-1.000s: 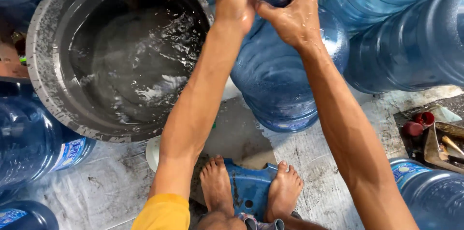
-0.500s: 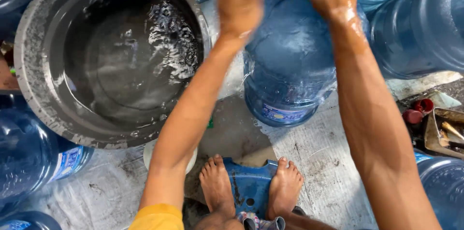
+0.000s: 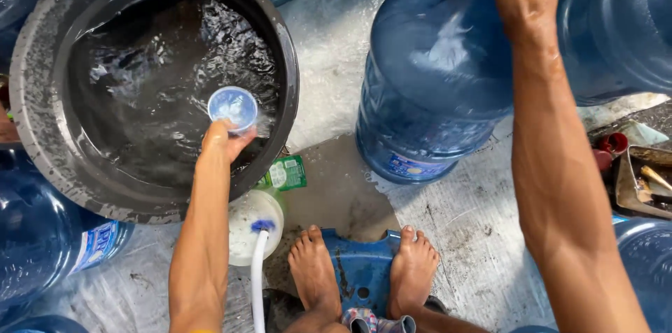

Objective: Cleaning the exterior of a large water jug with soap and filling it with water using a pipe

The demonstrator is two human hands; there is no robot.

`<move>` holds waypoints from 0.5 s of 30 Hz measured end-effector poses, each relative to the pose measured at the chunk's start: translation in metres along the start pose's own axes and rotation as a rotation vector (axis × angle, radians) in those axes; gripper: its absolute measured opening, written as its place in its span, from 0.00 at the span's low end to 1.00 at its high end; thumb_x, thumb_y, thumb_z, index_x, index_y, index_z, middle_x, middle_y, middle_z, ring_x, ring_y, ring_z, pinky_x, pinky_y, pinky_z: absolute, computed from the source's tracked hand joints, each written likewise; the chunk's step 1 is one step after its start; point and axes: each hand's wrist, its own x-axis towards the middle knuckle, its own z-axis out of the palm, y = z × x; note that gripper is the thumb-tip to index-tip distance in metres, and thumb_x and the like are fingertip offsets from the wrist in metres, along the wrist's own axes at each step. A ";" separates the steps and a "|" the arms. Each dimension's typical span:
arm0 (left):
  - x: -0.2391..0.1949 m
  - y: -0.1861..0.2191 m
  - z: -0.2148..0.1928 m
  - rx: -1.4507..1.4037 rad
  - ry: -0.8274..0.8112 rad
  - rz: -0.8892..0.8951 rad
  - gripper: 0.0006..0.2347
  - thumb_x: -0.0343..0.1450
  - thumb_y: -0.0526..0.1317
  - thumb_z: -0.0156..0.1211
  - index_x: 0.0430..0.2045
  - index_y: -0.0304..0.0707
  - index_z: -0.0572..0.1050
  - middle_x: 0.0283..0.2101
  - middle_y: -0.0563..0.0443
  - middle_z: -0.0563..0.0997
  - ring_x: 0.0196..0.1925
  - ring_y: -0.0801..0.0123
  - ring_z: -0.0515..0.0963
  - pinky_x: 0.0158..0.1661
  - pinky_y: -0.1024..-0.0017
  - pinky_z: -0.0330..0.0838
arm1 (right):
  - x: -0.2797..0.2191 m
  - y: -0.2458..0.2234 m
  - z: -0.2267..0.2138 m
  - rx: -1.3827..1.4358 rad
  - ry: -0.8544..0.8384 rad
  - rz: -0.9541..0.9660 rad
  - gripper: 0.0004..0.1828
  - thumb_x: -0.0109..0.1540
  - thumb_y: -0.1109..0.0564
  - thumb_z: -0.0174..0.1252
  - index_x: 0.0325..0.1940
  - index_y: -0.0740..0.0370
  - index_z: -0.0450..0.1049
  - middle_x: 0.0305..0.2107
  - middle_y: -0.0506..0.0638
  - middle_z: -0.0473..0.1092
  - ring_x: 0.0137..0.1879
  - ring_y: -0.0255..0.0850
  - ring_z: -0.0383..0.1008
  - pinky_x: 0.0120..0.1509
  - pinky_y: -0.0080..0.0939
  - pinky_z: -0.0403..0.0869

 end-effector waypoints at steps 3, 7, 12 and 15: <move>-0.047 0.023 0.043 -0.461 -0.334 -0.115 0.26 0.56 0.23 0.43 0.51 0.23 0.58 0.45 0.23 0.68 0.42 0.42 0.73 0.40 0.57 0.77 | -0.016 -0.044 0.014 0.042 -0.080 0.043 0.19 0.58 0.55 0.70 0.27 0.51 0.62 0.26 0.39 0.62 0.33 0.28 0.59 0.35 0.33 0.62; -0.115 0.060 0.129 -0.654 -0.741 -0.009 0.25 0.56 0.20 0.42 0.50 0.16 0.60 0.44 0.25 0.70 0.46 0.45 0.72 0.45 0.60 0.75 | -0.041 -0.112 0.039 -0.006 -0.235 0.075 0.14 0.56 0.52 0.69 0.36 0.56 0.69 0.30 0.43 0.69 0.37 0.32 0.68 0.41 0.32 0.68; -0.203 0.103 0.237 -0.648 -0.765 0.212 0.19 0.57 0.22 0.45 0.44 0.16 0.60 0.42 0.18 0.72 0.43 0.34 0.76 0.42 0.51 0.74 | -0.055 -0.128 0.067 -0.052 -0.285 0.024 0.16 0.52 0.50 0.69 0.33 0.53 0.67 0.27 0.42 0.69 0.33 0.31 0.65 0.37 0.34 0.66; -0.231 0.109 0.268 -0.502 -0.631 0.425 0.21 0.54 0.25 0.51 0.43 0.25 0.68 0.38 0.28 0.77 0.36 0.45 0.78 0.34 0.58 0.77 | -0.057 -0.139 0.070 -0.071 -0.282 -0.010 0.16 0.49 0.50 0.64 0.37 0.53 0.69 0.28 0.45 0.71 0.35 0.34 0.70 0.38 0.38 0.68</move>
